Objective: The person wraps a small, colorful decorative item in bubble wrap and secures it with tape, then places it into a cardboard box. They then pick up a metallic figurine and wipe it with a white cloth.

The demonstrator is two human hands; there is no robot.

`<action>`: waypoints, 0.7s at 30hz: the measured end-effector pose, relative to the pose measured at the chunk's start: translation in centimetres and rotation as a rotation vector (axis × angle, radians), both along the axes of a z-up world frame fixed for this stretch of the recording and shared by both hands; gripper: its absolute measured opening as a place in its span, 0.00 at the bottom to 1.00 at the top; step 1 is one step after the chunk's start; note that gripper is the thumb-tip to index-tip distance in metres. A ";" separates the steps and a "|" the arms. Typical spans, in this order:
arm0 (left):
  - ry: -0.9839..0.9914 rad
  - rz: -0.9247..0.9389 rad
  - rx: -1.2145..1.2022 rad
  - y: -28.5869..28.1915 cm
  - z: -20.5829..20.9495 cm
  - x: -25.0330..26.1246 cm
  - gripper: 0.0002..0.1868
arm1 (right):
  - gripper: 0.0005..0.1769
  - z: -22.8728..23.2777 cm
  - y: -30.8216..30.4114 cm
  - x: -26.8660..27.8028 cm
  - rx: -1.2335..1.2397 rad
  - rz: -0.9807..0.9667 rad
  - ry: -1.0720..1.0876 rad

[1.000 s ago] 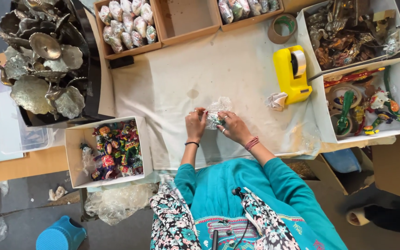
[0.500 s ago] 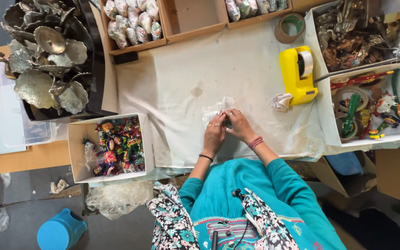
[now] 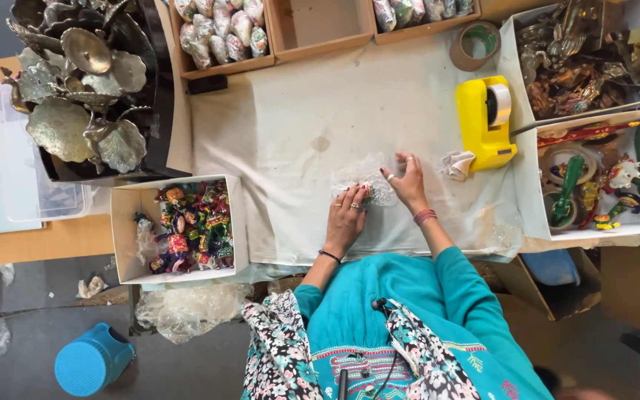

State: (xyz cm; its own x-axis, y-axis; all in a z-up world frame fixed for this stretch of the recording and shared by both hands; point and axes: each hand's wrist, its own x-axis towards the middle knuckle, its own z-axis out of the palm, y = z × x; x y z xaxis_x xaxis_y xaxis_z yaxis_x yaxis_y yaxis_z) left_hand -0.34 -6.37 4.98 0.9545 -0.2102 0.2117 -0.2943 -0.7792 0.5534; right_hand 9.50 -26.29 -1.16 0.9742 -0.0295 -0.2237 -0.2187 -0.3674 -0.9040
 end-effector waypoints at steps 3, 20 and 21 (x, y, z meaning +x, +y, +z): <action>0.030 -0.029 -0.001 0.2 1.0 0.4 0.37 | 0.39 1.7 1.5 1.1 -0.197 0.017 -0.241; 0.003 -0.021 0.038 0.4 0.5 1.5 0.26 | 0.05 4.1 3.0 -0.7 0.192 0.337 -0.082; -0.007 -0.014 0.047 0.3 0.4 1.4 0.24 | 0.04 4.9 3.0 -1.5 0.206 0.363 -0.076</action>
State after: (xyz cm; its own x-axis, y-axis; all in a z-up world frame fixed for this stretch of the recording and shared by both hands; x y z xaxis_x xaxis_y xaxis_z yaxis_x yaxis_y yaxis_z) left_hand 1.10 -6.02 5.37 0.9499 -0.2336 0.2076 -0.3091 -0.8001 0.5142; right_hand 8.00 -23.32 3.69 0.9272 0.3561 -0.1164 -0.0386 -0.2182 -0.9751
